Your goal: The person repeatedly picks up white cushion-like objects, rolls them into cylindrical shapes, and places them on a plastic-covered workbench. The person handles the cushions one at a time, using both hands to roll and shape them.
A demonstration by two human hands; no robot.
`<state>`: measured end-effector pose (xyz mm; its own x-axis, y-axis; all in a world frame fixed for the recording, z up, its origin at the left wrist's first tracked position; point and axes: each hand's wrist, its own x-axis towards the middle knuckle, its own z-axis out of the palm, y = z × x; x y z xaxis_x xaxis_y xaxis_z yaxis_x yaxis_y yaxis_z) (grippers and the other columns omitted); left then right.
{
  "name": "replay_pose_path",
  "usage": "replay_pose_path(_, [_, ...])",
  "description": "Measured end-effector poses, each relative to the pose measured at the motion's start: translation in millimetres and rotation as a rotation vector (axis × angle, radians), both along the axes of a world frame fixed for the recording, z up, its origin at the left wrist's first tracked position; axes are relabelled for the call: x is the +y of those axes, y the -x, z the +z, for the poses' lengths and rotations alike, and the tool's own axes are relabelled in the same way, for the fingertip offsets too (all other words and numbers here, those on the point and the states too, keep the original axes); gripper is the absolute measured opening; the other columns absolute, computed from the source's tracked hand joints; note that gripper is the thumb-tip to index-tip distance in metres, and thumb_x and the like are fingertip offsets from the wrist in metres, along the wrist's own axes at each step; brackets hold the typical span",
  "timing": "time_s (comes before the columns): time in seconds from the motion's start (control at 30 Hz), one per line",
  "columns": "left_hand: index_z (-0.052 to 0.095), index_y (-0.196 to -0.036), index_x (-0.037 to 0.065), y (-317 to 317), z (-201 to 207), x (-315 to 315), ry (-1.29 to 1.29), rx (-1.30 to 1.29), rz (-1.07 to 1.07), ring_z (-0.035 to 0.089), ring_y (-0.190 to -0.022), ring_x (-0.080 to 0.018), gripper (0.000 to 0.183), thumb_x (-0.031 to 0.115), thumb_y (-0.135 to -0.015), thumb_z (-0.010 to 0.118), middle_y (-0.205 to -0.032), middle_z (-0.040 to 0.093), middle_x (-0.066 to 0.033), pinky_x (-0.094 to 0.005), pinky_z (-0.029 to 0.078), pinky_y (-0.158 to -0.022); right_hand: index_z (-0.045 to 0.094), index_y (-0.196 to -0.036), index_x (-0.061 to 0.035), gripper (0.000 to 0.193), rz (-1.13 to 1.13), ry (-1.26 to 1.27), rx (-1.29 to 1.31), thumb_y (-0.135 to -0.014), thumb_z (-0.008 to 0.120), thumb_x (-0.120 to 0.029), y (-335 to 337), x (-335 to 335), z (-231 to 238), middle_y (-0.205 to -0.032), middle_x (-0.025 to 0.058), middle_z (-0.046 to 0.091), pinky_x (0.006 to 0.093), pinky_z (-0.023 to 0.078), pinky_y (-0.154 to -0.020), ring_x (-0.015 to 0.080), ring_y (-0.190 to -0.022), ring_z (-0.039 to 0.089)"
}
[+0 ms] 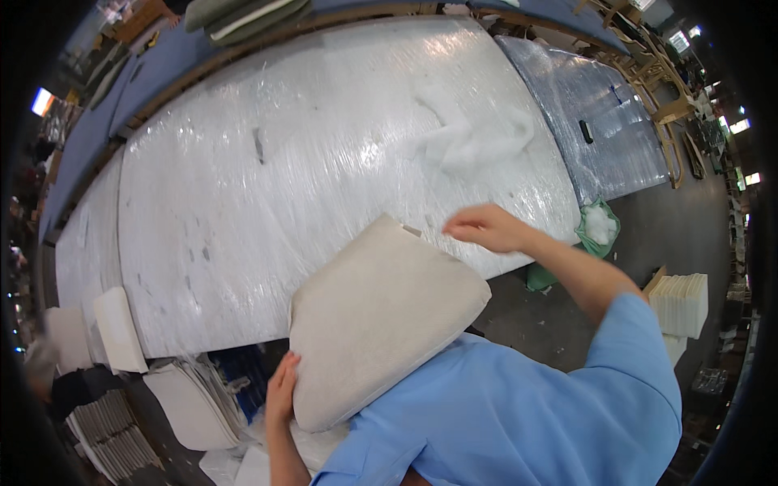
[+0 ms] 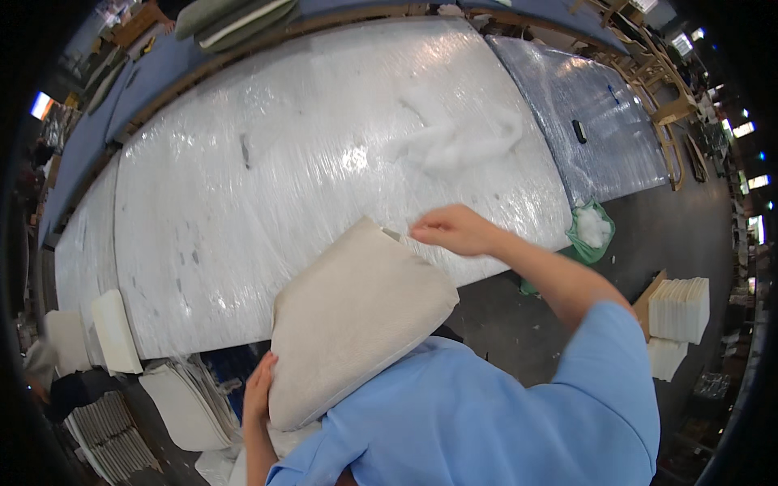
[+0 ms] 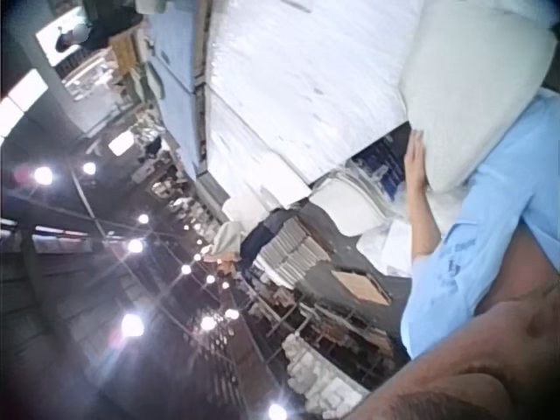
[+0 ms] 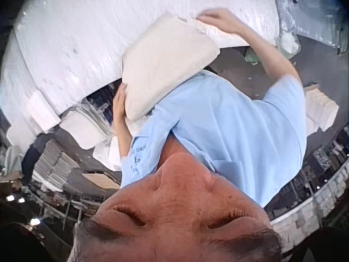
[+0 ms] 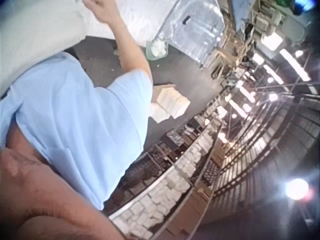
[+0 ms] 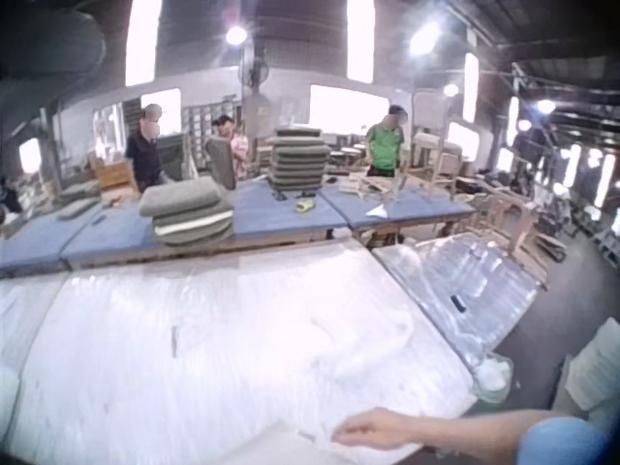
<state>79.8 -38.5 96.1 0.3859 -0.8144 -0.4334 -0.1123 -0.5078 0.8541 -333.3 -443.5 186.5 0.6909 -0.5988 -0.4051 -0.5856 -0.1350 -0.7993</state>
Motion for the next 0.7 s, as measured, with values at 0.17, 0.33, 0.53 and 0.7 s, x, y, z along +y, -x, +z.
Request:
replay_pose_path(0.17, [0.062, -0.139, -0.001, 49.6, 25.9, 16.6, 0.231, 0.662, 0.628, 0.061, -0.129, -0.0295, 0.062, 0.052, -0.110, 0.049, -0.142, 0.064, -0.0172, -0.0449, 0.048, -0.111, 0.073, -0.113, 0.0020, 0.043, -0.352, 0.058, -0.652, -0.111, 0.049, -0.033, 7.3, 109.0, -35.5, -0.118, 0.0125, 0.074, 0.0384, 0.045, -0.109, 0.0237, -0.120, 0.063])
replay_pose_path(0.33, [0.059, -0.137, 0.002, 9.5, 52.9, -13.2, 0.360, 0.749, 0.774, 0.061, -0.126, -0.0286, 0.060, 0.054, -0.110, 0.045, -0.139, 0.063, -0.0156, -0.0456, 0.050, -0.108, 0.073, -0.110, 0.0003, 0.044, -0.537, -0.026, -0.803, -0.112, 0.046, -0.034, -53.1, 81.2, -40.0, -0.106, 0.0065, 0.073, 0.0330, 0.047, -0.099, 0.0165, -0.107, 0.063])
replay_pose_path(0.53, [0.070, -0.124, 0.004, 21.4, 136.3, -69.0, 0.464, -0.571, 0.202, 0.060, -0.124, -0.0278, 0.031, 0.027, -0.106, 0.060, -0.134, 0.065, -0.0140, -0.0427, 0.045, -0.108, 0.061, -0.134, -0.0025, 0.043, -0.358, 0.095, -0.922, -0.105, 0.061, -0.034, -89.2, 53.0, -20.7, -0.124, 0.0080, 0.066, 0.0335, 0.046, -0.103, 0.0170, -0.116, 0.059])
replay_pose_path(0.7, [0.060, -0.144, 0.009, 92.9, 164.3, -131.8, 0.287, -1.267, -0.293, 0.054, -0.129, -0.0409, 0.061, 0.029, -0.088, 0.076, -0.143, 0.058, -0.0184, -0.0531, 0.037, -0.113, 0.041, -0.153, -0.0055, 0.079, -0.322, 0.300, -0.894, -0.094, 0.076, -0.044, -86.7, 55.0, -35.8, -0.140, 0.0147, 0.057, 0.0379, 0.042, -0.111, 0.0250, -0.127, 0.056])
